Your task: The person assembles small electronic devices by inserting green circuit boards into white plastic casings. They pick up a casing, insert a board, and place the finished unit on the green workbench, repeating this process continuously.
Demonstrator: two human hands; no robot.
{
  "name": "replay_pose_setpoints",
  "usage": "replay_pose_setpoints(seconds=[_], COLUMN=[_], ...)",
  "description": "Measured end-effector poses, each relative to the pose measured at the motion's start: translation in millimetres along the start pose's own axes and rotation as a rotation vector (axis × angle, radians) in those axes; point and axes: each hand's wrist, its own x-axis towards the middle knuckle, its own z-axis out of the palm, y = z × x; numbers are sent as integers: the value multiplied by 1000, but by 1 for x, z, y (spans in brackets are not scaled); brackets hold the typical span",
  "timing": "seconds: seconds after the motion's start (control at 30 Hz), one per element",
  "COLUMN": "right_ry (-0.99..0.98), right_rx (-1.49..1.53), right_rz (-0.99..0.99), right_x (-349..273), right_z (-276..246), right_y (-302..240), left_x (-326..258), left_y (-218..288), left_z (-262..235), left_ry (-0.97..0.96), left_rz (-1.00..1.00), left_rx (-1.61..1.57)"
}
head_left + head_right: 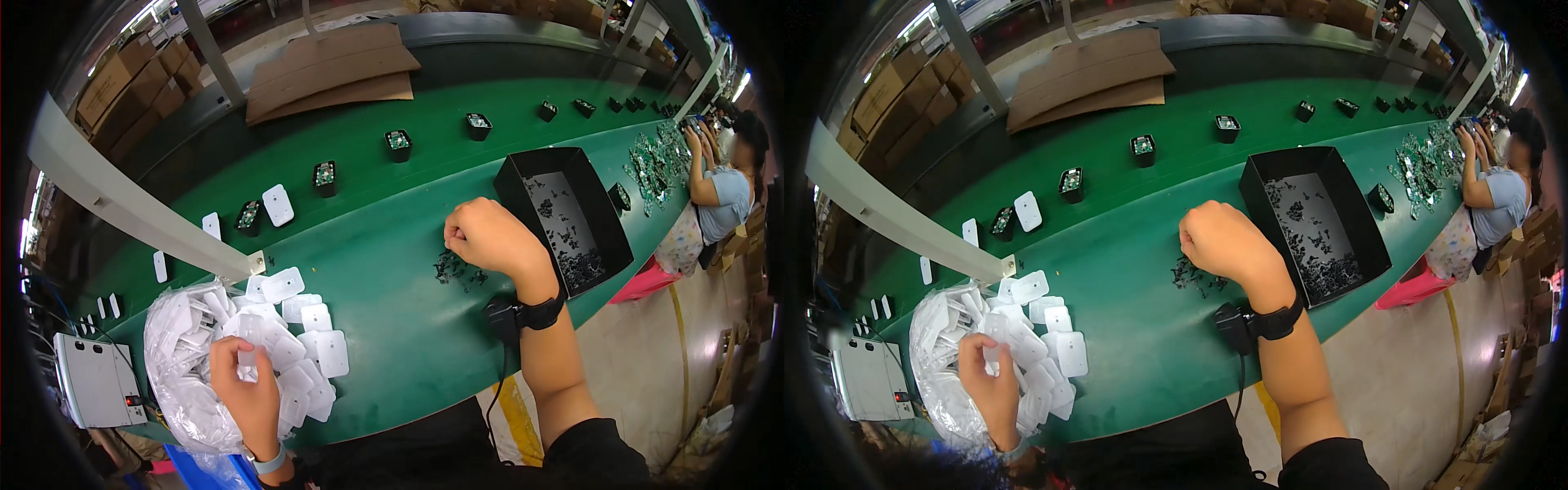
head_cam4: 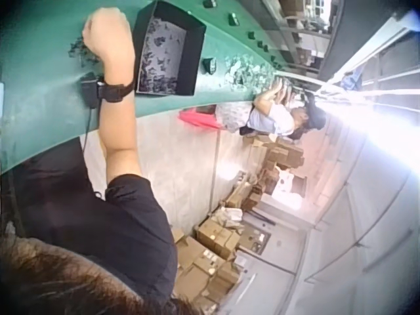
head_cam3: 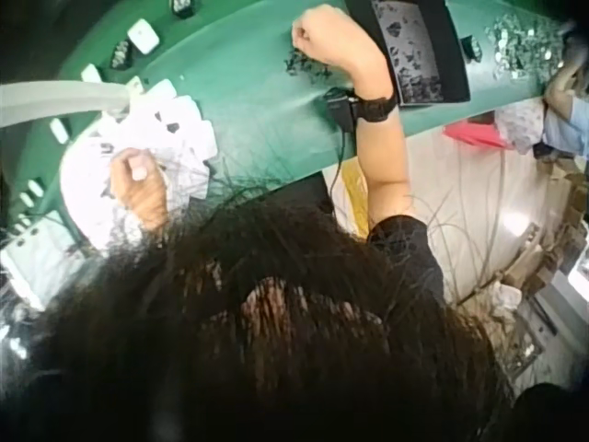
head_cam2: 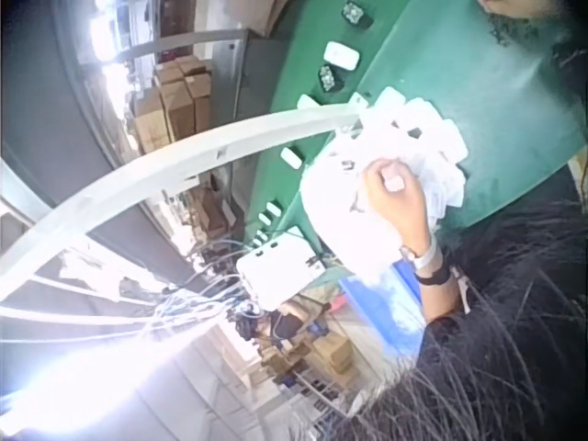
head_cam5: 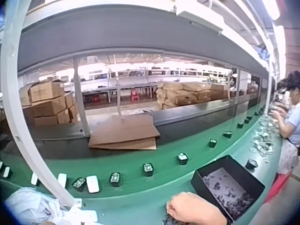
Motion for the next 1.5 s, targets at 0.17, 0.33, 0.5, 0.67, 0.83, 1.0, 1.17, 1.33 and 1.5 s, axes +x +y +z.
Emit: replay_pose_setpoints(seconds=[0.17, 0.33, 0.5, 0.67, 0.83, 1.0, 1.17, 1.33, 1.5], right_ry=[-95, -91, -93, -88, -97, -29, -67, -81, -94], right_rx=[88, 62, 47, -55, -108, 25, 38, 41, 140], right_rz=[-6, -25, -35, -39, -24, -72, -43, -12, 10], right_x=[-2, -9, -7, -5, -7, -18, -14, -12, -15], right_z=[-9, -9, 1, 5, 6, -9, -6, -4, -21], right_y=[-5, -2, 3, 0, -5, -16, -11, -3, -6], left_x=[-24, -35, -41, -44, -49, -52, -52, -53, -52], left_y=[24, 48, 51, 56, 55, 58, 59, 57, 59], left_z=[7, 17, 28, 30, 32, 30, 32, 34, 34], left_ry=[-40, -183, -227, -256, -270, -273, -266, -288, -313], left_rz=[-330, -402, -410, -399, -382, -482, -503, -509, -535], left_rx=[-602, -701, -754, -785, -776, -777, -792, -794, -885])
